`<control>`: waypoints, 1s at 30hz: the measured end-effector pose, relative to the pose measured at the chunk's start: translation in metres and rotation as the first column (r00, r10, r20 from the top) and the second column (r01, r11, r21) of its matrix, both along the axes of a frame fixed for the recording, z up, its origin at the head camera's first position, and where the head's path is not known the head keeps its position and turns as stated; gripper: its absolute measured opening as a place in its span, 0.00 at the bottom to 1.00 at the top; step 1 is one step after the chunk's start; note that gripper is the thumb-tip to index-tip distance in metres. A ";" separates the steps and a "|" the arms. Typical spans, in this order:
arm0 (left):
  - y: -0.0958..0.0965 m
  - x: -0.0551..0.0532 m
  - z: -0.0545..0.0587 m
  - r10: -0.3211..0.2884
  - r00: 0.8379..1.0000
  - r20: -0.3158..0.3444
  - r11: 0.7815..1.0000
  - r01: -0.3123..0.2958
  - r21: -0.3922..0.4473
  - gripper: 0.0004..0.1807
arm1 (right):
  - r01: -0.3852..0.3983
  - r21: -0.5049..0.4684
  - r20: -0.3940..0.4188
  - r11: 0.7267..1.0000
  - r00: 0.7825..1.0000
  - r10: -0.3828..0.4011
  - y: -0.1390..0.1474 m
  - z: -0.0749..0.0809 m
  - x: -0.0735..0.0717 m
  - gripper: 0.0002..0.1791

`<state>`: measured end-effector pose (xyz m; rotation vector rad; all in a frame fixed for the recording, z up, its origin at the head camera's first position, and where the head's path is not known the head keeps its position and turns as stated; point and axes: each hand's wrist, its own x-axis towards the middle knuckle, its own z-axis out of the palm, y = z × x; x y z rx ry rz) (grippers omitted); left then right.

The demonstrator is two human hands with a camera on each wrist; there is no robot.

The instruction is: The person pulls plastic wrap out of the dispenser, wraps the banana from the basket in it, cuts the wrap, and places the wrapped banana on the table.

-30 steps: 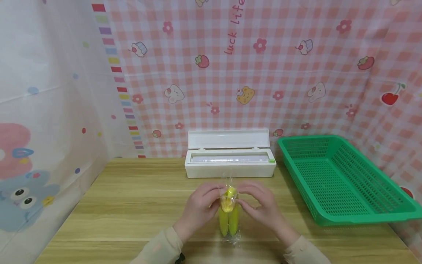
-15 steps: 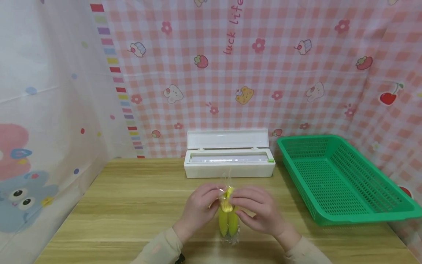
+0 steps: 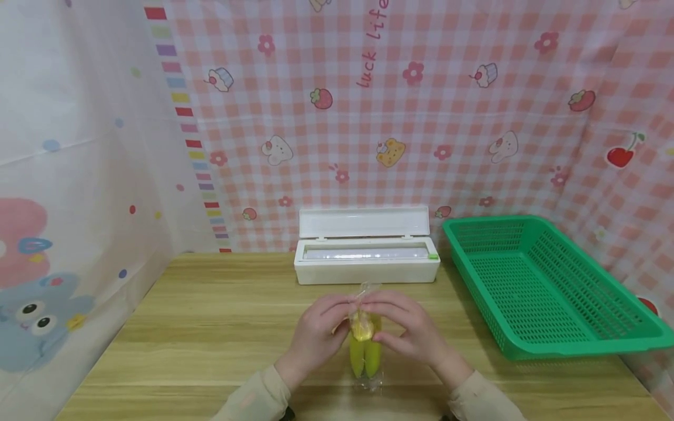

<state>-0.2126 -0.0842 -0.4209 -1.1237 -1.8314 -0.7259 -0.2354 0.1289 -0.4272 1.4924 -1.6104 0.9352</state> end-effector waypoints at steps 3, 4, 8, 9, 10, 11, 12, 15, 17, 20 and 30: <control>0.000 0.000 0.000 -0.001 1.000 0.011 1.000 0.001 0.006 0.20 | 0.004 0.009 0.066 1.000 0.998 -0.004 0.001 -0.004 -0.003 0.24; -0.001 0.000 0.000 -0.002 1.000 0.014 1.000 0.002 0.006 0.20 | 0.008 0.014 0.090 1.000 0.996 -0.010 0.002 -0.005 -0.003 0.24; -0.001 0.001 0.000 -0.007 1.000 0.023 1.000 0.007 0.010 0.20 | 0.056 0.052 0.203 0.997 0.977 -0.066 0.005 -0.009 -0.003 0.27; -0.001 0.001 0.000 -0.010 1.000 0.023 1.000 0.010 0.013 0.20 | 0.072 0.064 0.236 0.995 0.968 -0.085 0.006 -0.009 -0.002 0.28; -0.001 0.001 -0.001 -0.011 1.000 0.020 1.000 0.010 0.015 0.20 | 0.085 0.075 0.262 0.994 0.960 -0.102 0.006 -0.009 -0.002 0.29; -0.001 0.001 -0.001 -0.011 1.000 0.018 1.000 0.011 0.016 0.20 | 0.102 0.086 0.289 0.991 0.950 -0.122 0.007 -0.010 -0.002 0.30; -0.001 0.001 -0.001 -0.014 1.000 0.015 1.000 0.014 0.018 0.20 | 0.116 0.096 0.315 0.989 0.939 -0.140 0.007 -0.010 -0.001 0.30; -0.001 0.001 -0.001 -0.026 1.000 0.008 0.999 0.025 0.019 0.20 | 0.142 0.118 0.386 0.983 0.905 -0.177 0.008 -0.012 -0.001 0.29; -0.001 0.001 -0.001 -0.033 0.999 0.006 0.999 0.033 0.020 0.20 | 0.139 0.127 0.442 0.982 0.878 -0.181 0.009 -0.014 -0.001 0.29; -0.001 0.001 0.000 -0.041 0.999 0.003 0.999 0.041 0.021 0.20 | 0.109 0.129 0.535 0.986 0.829 -0.162 0.009 -0.015 -0.001 0.28; -0.007 0.004 -0.002 -0.056 0.997 0.044 0.998 0.056 -0.002 0.24 | 0.068 0.147 0.668 0.987 0.729 -0.150 0.012 -0.014 0.000 0.23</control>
